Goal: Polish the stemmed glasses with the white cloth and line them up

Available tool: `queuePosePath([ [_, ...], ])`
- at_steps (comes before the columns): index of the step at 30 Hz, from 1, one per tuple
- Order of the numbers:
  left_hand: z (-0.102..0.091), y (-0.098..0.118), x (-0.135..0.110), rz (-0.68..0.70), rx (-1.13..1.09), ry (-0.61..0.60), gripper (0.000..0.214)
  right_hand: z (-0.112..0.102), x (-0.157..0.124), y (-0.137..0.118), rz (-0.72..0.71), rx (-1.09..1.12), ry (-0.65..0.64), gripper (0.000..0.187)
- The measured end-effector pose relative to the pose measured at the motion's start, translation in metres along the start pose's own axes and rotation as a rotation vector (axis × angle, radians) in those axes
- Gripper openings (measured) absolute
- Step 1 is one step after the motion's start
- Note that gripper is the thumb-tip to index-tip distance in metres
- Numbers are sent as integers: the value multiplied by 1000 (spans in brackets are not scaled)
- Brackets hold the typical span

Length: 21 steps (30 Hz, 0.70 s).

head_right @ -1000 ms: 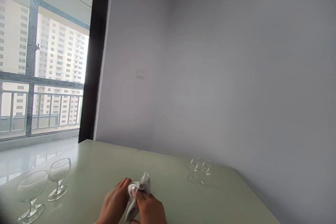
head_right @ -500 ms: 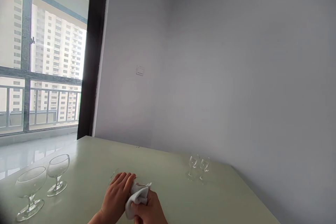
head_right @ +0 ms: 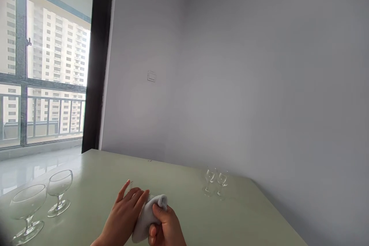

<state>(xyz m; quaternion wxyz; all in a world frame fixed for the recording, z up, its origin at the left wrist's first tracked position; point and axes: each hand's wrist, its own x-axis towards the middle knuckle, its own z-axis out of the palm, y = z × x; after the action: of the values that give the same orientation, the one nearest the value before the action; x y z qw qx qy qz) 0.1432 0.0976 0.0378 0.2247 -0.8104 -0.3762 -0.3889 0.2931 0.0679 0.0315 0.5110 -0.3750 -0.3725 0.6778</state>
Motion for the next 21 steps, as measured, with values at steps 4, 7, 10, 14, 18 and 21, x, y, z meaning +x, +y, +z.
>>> queuePosePath([
  [4,-8,-11,3,-20,-83,-225,35,5,-22,-23,-186,-552,-95,14],
  [7,-6,-17,4,-31,-233,-357,28,5,-35,-43,-514,-1043,-161,14],
  [10,-4,-12,3,-29,-195,-226,28,4,-31,-45,-449,-916,-145,10],
  [14,-11,2,5,38,11,166,32,6,-16,-27,-111,-154,-6,31],
  [18,-18,4,7,37,4,165,31,15,-16,-17,-20,51,12,42],
  [21,-17,-6,4,16,-56,30,35,18,-24,-20,-164,-394,-83,24],
])
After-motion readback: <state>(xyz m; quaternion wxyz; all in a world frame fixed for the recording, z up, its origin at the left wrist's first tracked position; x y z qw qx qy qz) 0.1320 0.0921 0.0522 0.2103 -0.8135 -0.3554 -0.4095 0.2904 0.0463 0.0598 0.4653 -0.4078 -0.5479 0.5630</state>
